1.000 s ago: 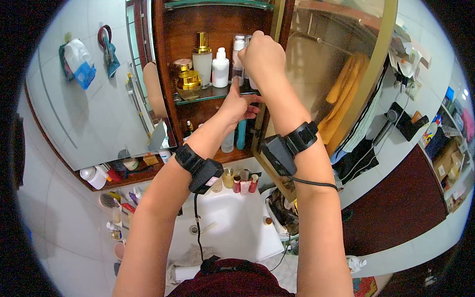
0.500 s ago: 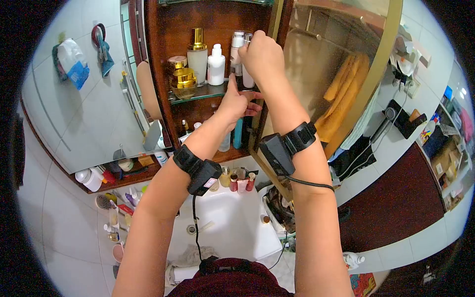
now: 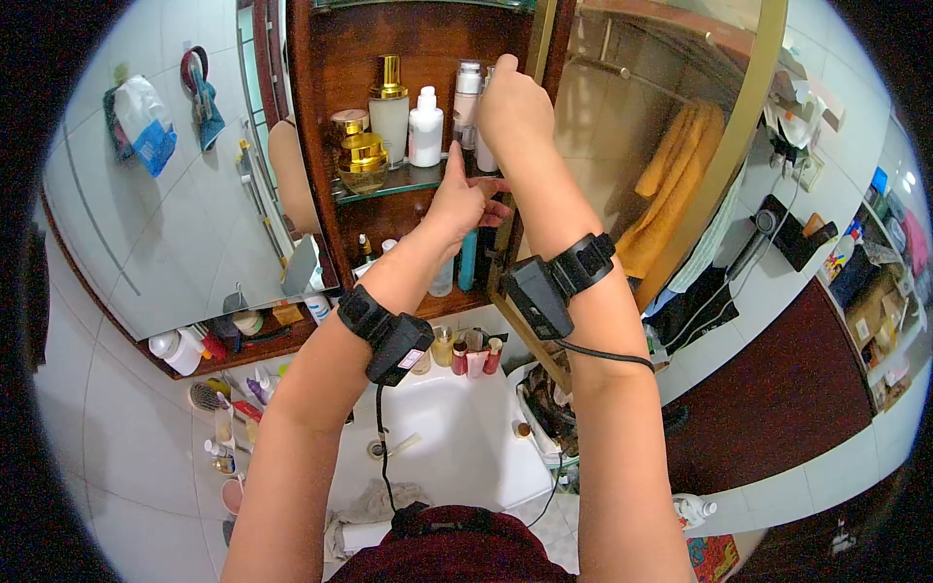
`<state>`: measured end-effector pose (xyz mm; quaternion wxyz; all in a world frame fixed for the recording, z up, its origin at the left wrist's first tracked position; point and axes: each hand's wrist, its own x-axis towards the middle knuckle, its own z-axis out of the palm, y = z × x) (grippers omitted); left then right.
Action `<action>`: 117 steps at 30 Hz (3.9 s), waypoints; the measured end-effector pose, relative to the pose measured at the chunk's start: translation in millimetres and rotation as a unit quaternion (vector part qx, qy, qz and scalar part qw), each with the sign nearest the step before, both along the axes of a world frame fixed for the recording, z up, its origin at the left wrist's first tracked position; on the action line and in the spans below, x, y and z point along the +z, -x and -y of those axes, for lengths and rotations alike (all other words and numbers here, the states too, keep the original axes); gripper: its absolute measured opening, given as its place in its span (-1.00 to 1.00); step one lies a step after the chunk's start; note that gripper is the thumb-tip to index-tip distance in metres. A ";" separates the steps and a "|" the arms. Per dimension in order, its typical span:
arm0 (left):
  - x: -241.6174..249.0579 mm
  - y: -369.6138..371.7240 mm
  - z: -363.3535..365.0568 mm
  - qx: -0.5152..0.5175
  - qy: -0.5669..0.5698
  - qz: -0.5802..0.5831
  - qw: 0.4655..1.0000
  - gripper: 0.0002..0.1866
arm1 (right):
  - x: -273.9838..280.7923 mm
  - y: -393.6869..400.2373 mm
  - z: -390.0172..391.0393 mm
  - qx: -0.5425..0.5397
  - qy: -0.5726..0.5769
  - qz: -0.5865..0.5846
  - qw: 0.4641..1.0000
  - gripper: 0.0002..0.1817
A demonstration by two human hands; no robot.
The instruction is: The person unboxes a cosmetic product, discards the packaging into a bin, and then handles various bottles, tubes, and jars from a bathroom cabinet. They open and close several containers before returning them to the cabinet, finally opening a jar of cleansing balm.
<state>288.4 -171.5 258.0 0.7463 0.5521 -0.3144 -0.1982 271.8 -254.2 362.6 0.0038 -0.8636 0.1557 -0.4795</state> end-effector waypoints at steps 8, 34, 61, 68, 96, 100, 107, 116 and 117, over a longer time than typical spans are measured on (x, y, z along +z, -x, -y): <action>-7.9 -4.6 0.6 -0.006 -0.003 -0.001 1.000 -0.10 | -4.2 4.0 3.8 0.019 0.052 0.020 0.998 -0.63; -157.8 73.2 -109.2 -0.024 -0.023 -0.154 0.988 -0.31 | -283.6 132.0 -9.7 0.287 -0.543 -0.072 0.785 -0.83; -291.5 80.8 -108.4 0.017 -0.154 -0.343 0.926 -0.68 | -451.4 68.5 46.2 0.088 -0.409 -0.250 0.873 -0.65; -289.3 82.2 -106.7 -0.004 -0.127 -0.327 0.937 -0.64 | -408.9 129.1 22.0 -0.057 -0.203 -0.307 0.928 -0.70; -244.3 63.8 -123.7 0.074 -0.045 -0.287 0.954 -0.61 | -242.4 23.0 -74.5 0.222 -0.151 0.033 0.963 -0.37; -235.9 51.1 -121.0 0.089 -0.048 -0.272 0.957 -0.57 | -275.2 24.9 -73.2 0.208 -0.270 0.007 0.940 -0.52; -223.6 39.0 -115.6 0.114 -0.018 -0.254 0.960 -0.54 | -308.5 18.3 -71.2 0.158 -0.246 -0.044 0.955 -0.74; -239.2 36.5 -113.7 0.086 0.008 -0.261 0.961 -0.57 | -311.3 28.7 -63.3 0.188 -0.298 -0.020 0.936 -0.78; -240.0 38.1 -114.0 0.087 0.005 -0.268 0.959 -0.59 | -311.7 35.6 -59.6 0.179 -0.319 -0.014 0.931 -0.79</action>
